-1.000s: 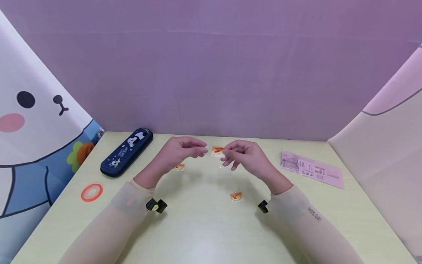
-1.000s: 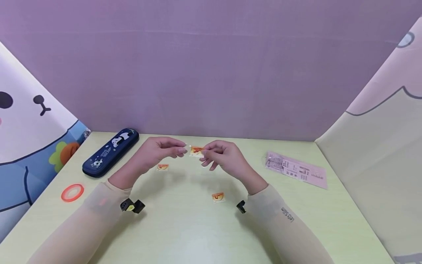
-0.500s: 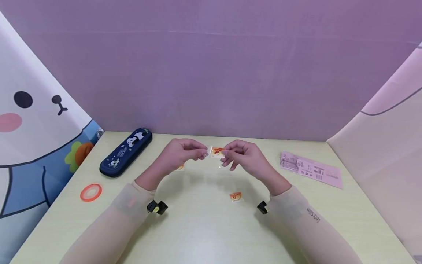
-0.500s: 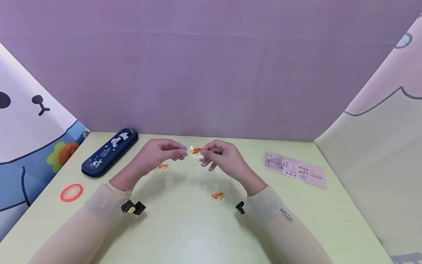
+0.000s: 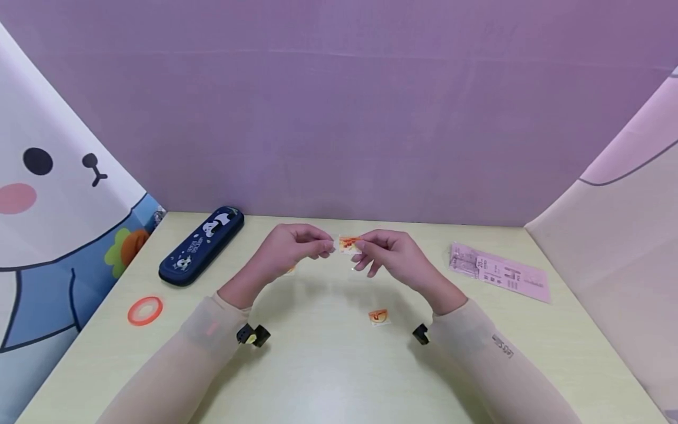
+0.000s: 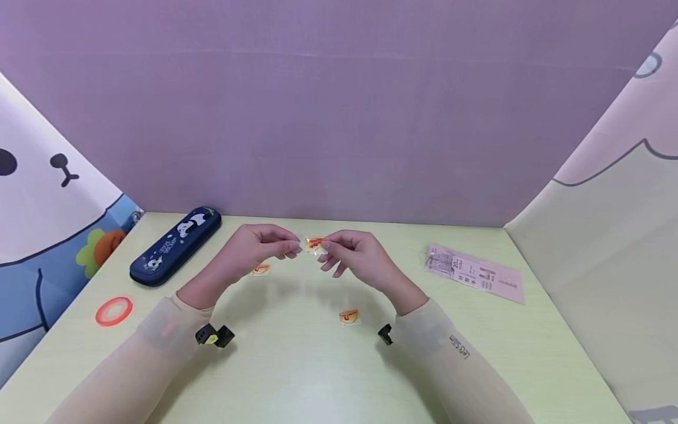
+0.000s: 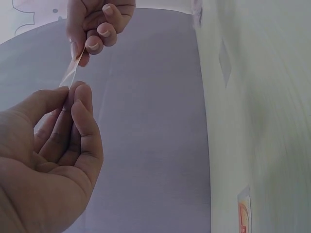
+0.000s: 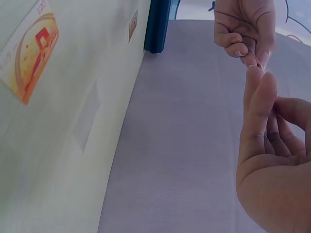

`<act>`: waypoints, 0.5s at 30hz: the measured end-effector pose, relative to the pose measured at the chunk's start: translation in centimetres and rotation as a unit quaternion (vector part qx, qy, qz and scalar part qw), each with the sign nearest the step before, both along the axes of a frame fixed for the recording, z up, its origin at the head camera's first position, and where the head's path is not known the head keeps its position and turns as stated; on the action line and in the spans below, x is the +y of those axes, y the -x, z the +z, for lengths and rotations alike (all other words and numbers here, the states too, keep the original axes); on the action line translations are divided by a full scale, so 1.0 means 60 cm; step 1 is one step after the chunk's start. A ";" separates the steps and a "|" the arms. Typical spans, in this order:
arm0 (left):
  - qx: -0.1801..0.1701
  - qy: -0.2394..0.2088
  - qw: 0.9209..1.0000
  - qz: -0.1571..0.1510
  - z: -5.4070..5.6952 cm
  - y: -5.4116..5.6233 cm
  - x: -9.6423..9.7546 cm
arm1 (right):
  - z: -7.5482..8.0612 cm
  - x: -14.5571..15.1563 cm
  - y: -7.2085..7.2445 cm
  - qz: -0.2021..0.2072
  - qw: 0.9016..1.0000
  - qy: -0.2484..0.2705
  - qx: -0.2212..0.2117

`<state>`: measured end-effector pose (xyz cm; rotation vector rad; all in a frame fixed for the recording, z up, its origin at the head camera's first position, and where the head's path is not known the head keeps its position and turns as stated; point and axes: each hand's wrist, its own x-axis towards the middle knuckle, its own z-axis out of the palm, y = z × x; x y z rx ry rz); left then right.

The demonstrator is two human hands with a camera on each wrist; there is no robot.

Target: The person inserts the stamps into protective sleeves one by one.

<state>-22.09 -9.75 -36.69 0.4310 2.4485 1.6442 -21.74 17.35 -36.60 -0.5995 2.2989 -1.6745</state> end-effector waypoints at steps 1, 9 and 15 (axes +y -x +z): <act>-0.001 0.001 1.000 0.001 0.000 0.000 0.000 | -0.001 0.000 0.000 -0.002 1.000 -0.001 -0.001; -0.002 0.002 1.000 0.003 0.000 -0.001 0.003 | -0.004 -0.003 0.002 -0.010 1.000 0.001 0.000; -0.008 0.001 1.000 0.009 0.002 -0.003 0.005 | -0.003 -0.004 -0.001 -0.014 1.000 0.003 -0.004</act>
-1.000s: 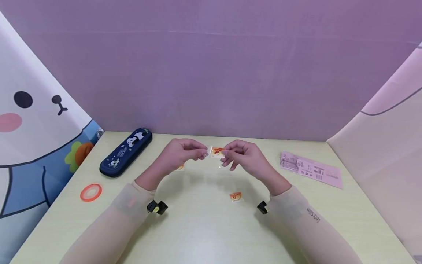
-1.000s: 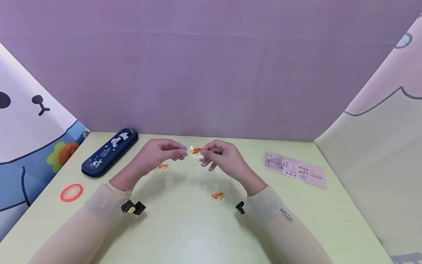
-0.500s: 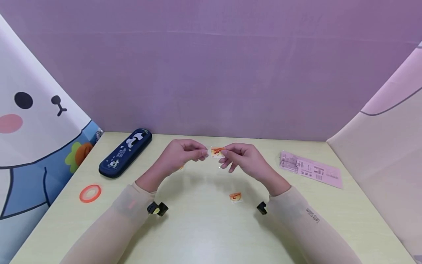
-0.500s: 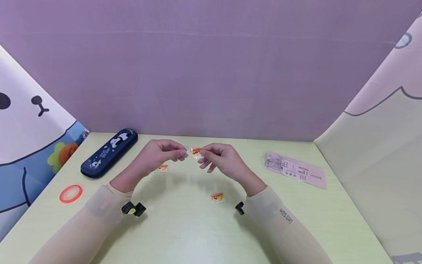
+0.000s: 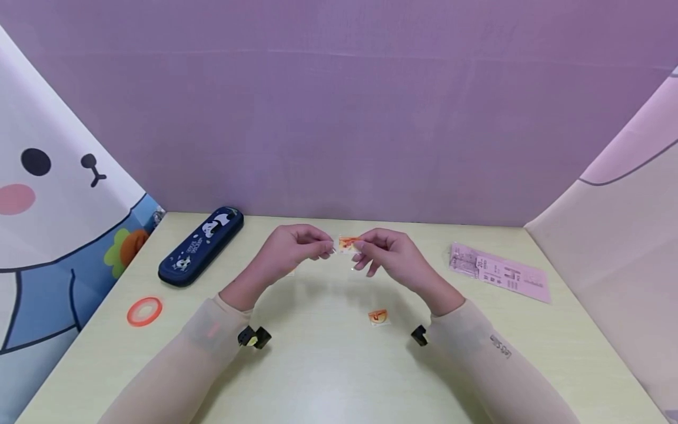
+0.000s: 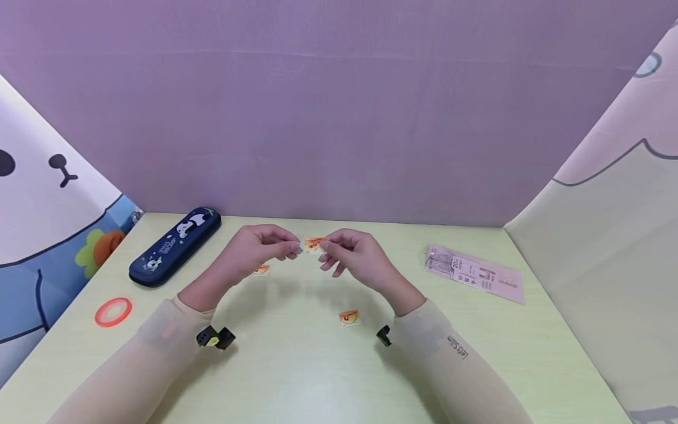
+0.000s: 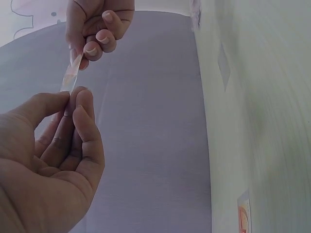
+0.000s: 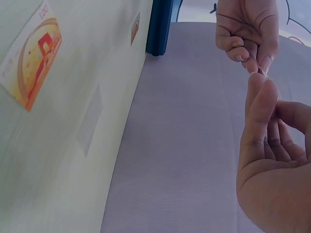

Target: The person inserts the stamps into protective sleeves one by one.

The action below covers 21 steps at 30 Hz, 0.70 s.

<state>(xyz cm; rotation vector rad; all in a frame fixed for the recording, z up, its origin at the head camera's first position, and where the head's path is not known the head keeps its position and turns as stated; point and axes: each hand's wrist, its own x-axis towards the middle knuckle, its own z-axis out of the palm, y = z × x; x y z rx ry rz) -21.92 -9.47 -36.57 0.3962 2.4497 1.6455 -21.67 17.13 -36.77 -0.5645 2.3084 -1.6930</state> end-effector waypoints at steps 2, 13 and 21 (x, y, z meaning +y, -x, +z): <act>-0.002 0.003 1.000 0.003 0.001 0.000 0.000 | 0.001 0.001 -0.001 0.002 1.000 0.001 0.000; -0.002 0.001 1.000 0.011 -0.003 0.001 0.001 | 0.006 0.006 -0.004 0.019 1.000 0.018 -0.001; -0.007 -0.002 1.000 0.011 0.000 0.000 0.002 | 0.007 0.009 -0.003 0.023 1.000 0.019 -0.005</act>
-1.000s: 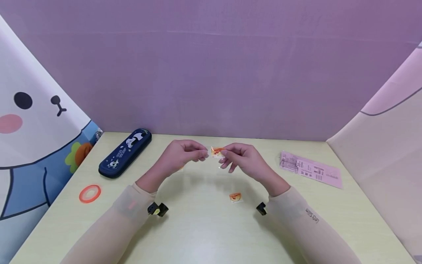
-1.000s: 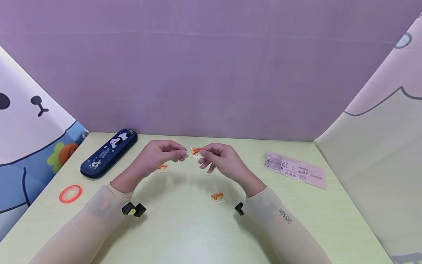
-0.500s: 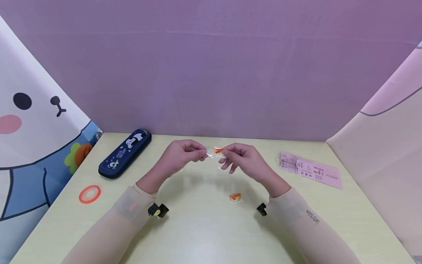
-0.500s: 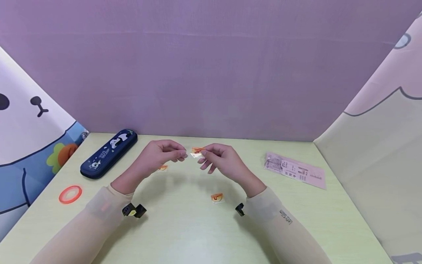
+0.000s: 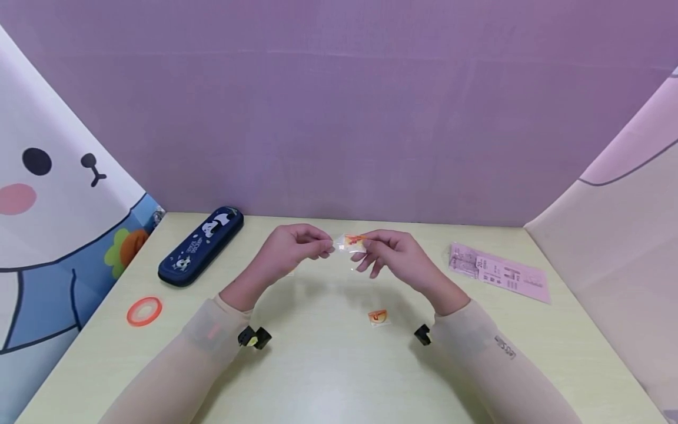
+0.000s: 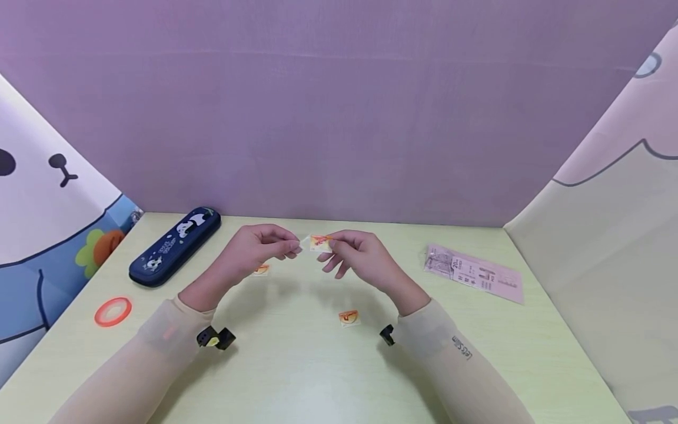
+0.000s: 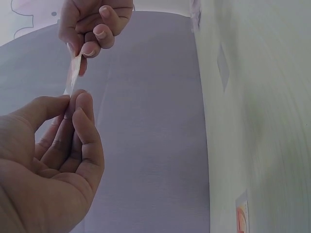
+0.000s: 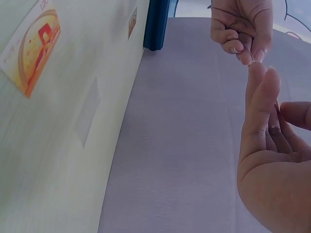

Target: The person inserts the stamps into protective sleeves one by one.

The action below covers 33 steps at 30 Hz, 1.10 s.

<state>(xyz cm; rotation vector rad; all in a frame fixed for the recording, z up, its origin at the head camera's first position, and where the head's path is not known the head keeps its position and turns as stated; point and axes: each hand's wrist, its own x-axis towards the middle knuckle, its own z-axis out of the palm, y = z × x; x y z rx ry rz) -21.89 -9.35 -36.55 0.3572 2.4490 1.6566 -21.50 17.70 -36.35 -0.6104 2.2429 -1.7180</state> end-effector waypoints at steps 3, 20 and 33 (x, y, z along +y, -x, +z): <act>0.001 -0.003 1.000 -0.002 -0.001 -0.001 0.000 | 0.000 0.000 0.001 -0.002 1.000 -0.002 -0.001; -0.002 -0.004 1.000 0.000 0.000 -0.004 0.006 | -0.003 -0.005 0.001 -0.029 1.000 -0.006 -0.002; -0.004 -0.005 1.000 -0.003 0.002 -0.007 0.010 | -0.004 -0.011 -0.001 -0.039 0.999 -0.002 -0.006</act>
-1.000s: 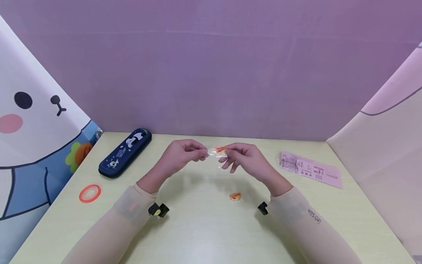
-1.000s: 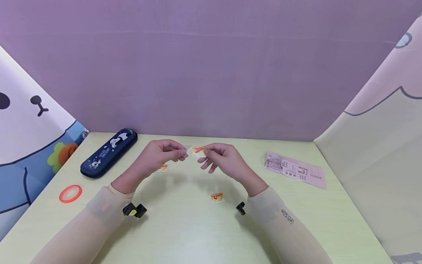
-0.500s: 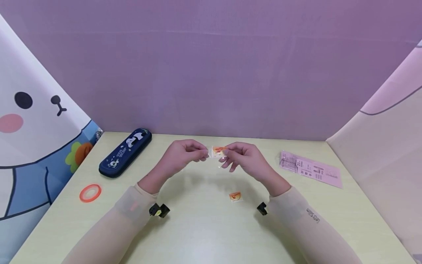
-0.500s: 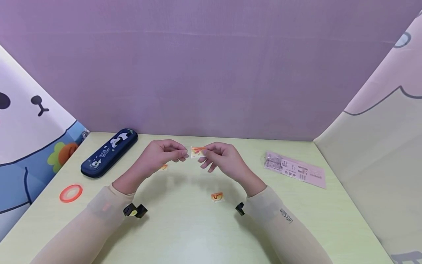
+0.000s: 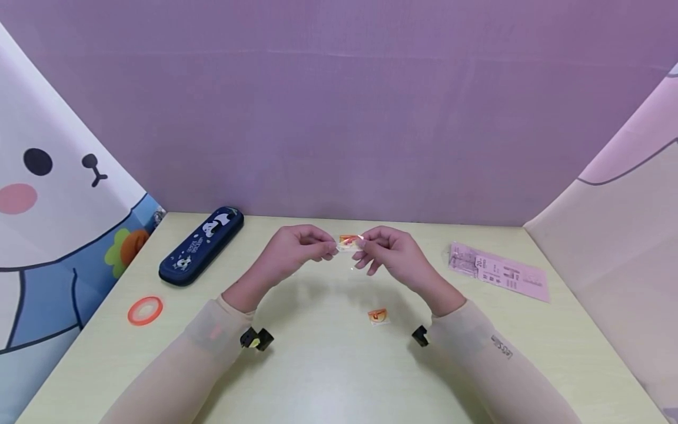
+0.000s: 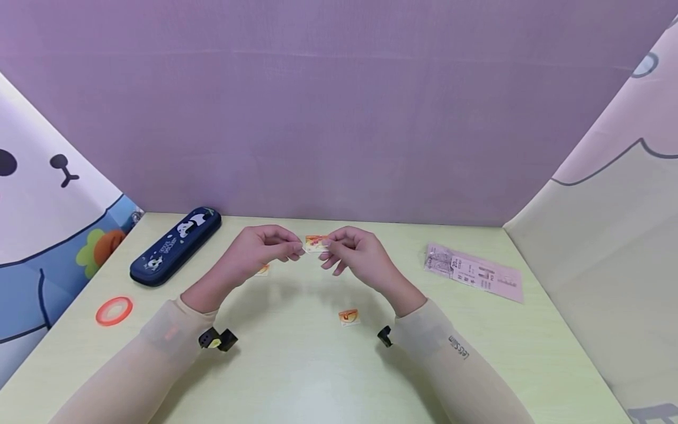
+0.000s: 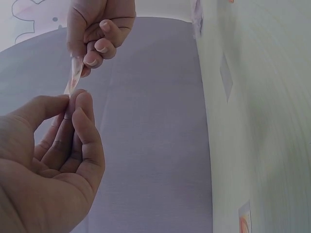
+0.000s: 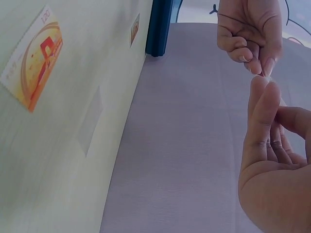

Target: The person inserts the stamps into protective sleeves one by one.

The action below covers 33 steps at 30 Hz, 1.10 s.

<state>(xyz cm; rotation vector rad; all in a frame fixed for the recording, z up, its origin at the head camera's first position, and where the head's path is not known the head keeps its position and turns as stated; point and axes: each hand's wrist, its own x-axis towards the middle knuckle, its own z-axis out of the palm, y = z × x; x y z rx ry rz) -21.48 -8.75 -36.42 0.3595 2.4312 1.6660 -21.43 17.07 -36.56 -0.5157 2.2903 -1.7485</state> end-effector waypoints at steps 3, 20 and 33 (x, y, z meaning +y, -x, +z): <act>-0.002 0.001 1.000 0.002 0.000 -0.001 0.000 | 0.000 0.000 0.000 -0.001 1.000 0.000 -0.002; -0.004 -0.008 1.000 -0.005 -0.003 -0.001 0.000 | -0.002 0.002 0.000 0.005 1.000 -0.001 -0.001; -0.003 -0.021 1.000 -0.009 -0.008 0.001 -0.002 | -0.007 0.001 0.004 0.007 1.000 0.005 -0.005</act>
